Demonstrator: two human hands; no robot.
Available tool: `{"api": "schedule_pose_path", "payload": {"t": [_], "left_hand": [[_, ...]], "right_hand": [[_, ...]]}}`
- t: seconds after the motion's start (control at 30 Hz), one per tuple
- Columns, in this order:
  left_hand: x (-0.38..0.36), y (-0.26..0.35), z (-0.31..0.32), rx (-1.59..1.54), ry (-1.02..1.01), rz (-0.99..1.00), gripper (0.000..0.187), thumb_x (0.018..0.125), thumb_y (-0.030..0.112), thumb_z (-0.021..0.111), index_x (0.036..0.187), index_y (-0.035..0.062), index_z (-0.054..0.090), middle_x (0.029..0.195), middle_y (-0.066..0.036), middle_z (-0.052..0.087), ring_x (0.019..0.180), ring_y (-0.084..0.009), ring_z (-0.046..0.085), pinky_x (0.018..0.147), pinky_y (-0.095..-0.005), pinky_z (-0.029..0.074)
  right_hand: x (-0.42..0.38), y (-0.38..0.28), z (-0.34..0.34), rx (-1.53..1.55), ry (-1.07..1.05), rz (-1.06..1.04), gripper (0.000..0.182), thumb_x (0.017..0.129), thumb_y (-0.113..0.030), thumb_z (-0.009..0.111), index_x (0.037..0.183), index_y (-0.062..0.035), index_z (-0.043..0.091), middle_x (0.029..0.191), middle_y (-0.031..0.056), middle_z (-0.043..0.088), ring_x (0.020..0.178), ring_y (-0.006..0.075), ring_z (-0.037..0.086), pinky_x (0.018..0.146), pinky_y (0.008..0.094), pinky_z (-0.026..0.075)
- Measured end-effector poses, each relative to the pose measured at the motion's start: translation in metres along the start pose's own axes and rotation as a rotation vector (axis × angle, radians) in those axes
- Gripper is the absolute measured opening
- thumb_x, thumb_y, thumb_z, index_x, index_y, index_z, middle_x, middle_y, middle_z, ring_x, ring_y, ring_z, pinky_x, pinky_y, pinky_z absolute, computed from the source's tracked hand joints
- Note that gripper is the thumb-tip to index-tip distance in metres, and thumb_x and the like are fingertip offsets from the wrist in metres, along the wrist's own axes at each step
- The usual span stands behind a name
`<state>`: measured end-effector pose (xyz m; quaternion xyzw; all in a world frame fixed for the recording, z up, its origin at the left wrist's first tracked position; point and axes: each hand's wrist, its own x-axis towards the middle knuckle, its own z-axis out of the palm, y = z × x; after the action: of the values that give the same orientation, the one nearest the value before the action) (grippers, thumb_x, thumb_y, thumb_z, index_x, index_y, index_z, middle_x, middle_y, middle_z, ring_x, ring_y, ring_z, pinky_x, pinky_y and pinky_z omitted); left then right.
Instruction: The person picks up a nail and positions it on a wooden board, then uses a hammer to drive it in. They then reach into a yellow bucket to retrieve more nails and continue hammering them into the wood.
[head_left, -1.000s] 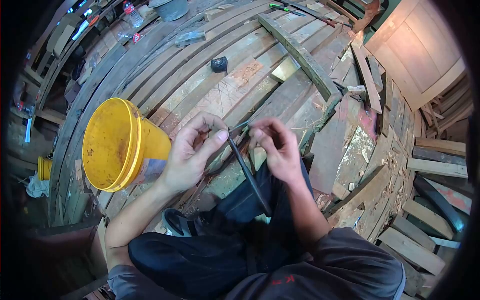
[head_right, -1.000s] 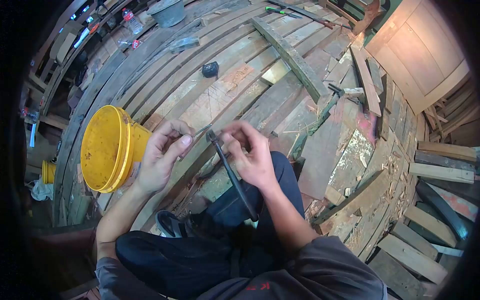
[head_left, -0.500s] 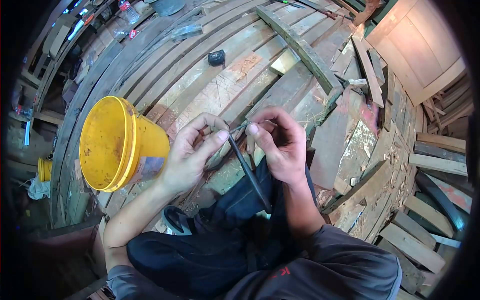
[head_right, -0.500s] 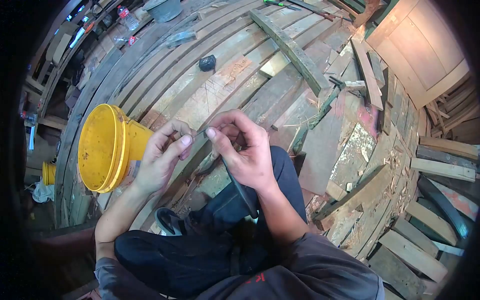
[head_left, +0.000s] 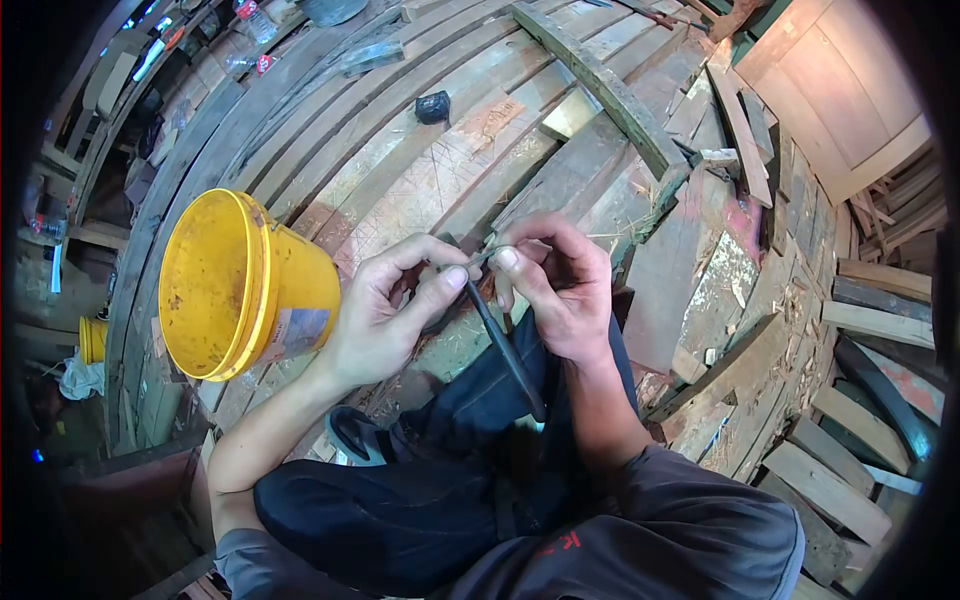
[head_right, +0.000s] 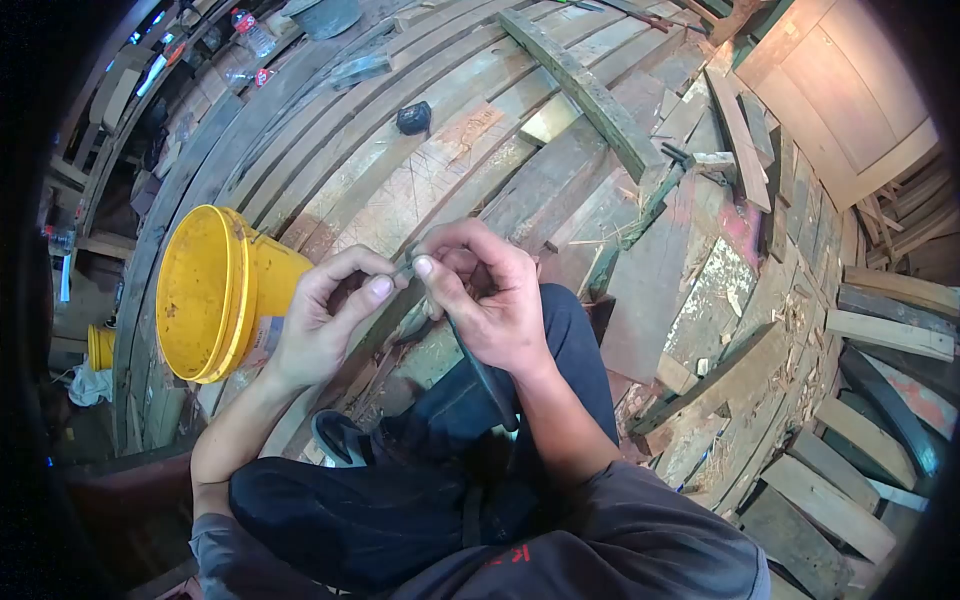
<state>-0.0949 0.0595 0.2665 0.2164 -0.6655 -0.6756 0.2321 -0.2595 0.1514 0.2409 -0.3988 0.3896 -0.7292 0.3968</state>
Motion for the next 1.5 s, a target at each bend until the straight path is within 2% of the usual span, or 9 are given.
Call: {"api": "schedule_pose_path", "payload": {"t": [0.17, 0.27, 0.37, 0.67, 0.77, 1.07, 1.17, 1.33, 1.5], "left_hand": [[-0.002, 0.0, -0.001, -0.048, 0.013, -0.002, 0.011, 0.1, 0.009, 0.059, 0.108, 0.0012, 0.063, 0.08, 0.006, 0.049, 0.07, 0.0002, 0.04, 0.061, -0.0186, 0.031], [-0.001, 0.002, 0.001, -0.033, 0.021, 0.011, 0.012, 0.1, 0.008, 0.059, 0.108, 0.0012, 0.063, 0.08, 0.006, 0.049, 0.07, 0.0002, 0.04, 0.06, -0.0187, 0.031], [-0.001, 0.001, 0.001, -0.032, 0.013, 0.012, 0.012, 0.1, 0.008, 0.059, 0.109, 0.0011, 0.062, 0.081, 0.006, 0.05, 0.071, 0.0001, 0.04, 0.061, -0.0188, 0.032], [0.0, -0.003, 0.003, -0.001, 0.003, 0.031, 0.012, 0.099, 0.007, 0.06, 0.109, 0.0002, 0.063, 0.091, 0.002, 0.059, 0.082, -0.0018, 0.051, 0.072, -0.0188, 0.041], [-0.001, -0.001, 0.002, -0.017, -0.012, -0.007, 0.012, 0.099, 0.007, 0.06, 0.108, -0.0002, 0.063, 0.092, 0.002, 0.06, 0.083, -0.002, 0.052, 0.073, -0.0188, 0.042], [-0.001, 0.001, 0.004, -0.044, -0.044, 0.005, 0.013, 0.1, 0.007, 0.058, 0.107, -0.0015, 0.065, 0.09, 0.001, 0.061, 0.083, -0.0023, 0.053, 0.074, -0.02, 0.044], [-0.001, 0.001, 0.006, -0.04, -0.036, -0.003, 0.013, 0.1, 0.006, 0.058, 0.108, -0.0017, 0.064, 0.09, 0.001, 0.06, 0.082, -0.0026, 0.053, 0.074, -0.0202, 0.044], [-0.002, 0.008, 0.003, 0.054, 0.031, -0.048, 0.014, 0.098, 0.004, 0.058, 0.111, -0.0011, 0.061, 0.091, 0.001, 0.058, 0.083, -0.0029, 0.052, 0.075, -0.0194, 0.043], [-0.001, 0.009, 0.005, 0.007, 0.111, 0.088, 0.014, 0.096, 0.002, 0.059, 0.11, 0.0001, 0.06, 0.096, 0.0, 0.057, 0.085, -0.0031, 0.051, 0.077, -0.0203, 0.042]], "right_hand": [[-0.002, 0.004, -0.003, -0.012, -0.035, 0.028, 0.016, 0.094, 0.002, 0.063, 0.109, 0.002, 0.057, 0.079, -0.0002, 0.058, 0.063, 0.0016, 0.054, 0.055, 0.0183, 0.042], [-0.003, 0.001, -0.006, -0.051, -0.078, 0.022, 0.016, 0.095, 0.006, 0.058, 0.111, 0.0061, 0.053, 0.095, 0.0172, 0.069, 0.065, 0.0103, 0.059, 0.058, 0.0237, 0.049], [-0.004, -0.002, -0.004, -0.05, -0.06, 0.046, 0.017, 0.095, 0.006, 0.058, 0.111, 0.0061, 0.053, 0.096, 0.018, 0.069, 0.063, 0.0103, 0.058, 0.057, 0.0235, 0.048], [-0.004, 0.0, -0.001, -0.009, -0.043, 0.053, 0.015, 0.095, 0.006, 0.059, 0.11, 0.007, 0.055, 0.08, 0.0062, 0.062, 0.062, 0.0089, 0.057, 0.054, 0.0223, 0.044], [-0.006, 0.002, 0.002, -0.003, 0.034, 0.066, 0.011, 0.094, 0.001, 0.063, 0.105, 0.0023, 0.06, 0.079, -0.0014, 0.058, 0.064, -0.0004, 0.051, 0.055, 0.0173, 0.04], [-0.007, -0.003, 0.004, -0.043, -0.024, 0.048, 0.008, 0.094, 0.002, 0.064, 0.102, 0.0021, 0.062, 0.08, -0.0016, 0.058, 0.075, 0.0023, 0.057, 0.061, 0.017, 0.042], [-0.007, -0.005, 0.007, -0.065, -0.016, 0.011, 0.007, 0.094, 0.001, 0.064, 0.101, 0.0013, 0.062, 0.079, -0.0023, 0.057, 0.073, 0.0016, 0.054, 0.06, 0.0174, 0.041], [-0.01, -0.001, 0.004, -0.005, -0.011, 0.1, 0.007, 0.094, -0.001, 0.065, 0.101, -0.0008, 0.063, 0.079, -0.0043, 0.055, 0.069, -0.0002, 0.047, 0.058, 0.0176, 0.038], [-0.011, -0.001, 0.002, -0.015, -0.044, 0.138, 0.008, 0.094, -0.003, 0.066, 0.101, -0.001, 0.063, 0.079, -0.0043, 0.056, 0.066, -0.0014, 0.046, 0.056, 0.0175, 0.036]]}}
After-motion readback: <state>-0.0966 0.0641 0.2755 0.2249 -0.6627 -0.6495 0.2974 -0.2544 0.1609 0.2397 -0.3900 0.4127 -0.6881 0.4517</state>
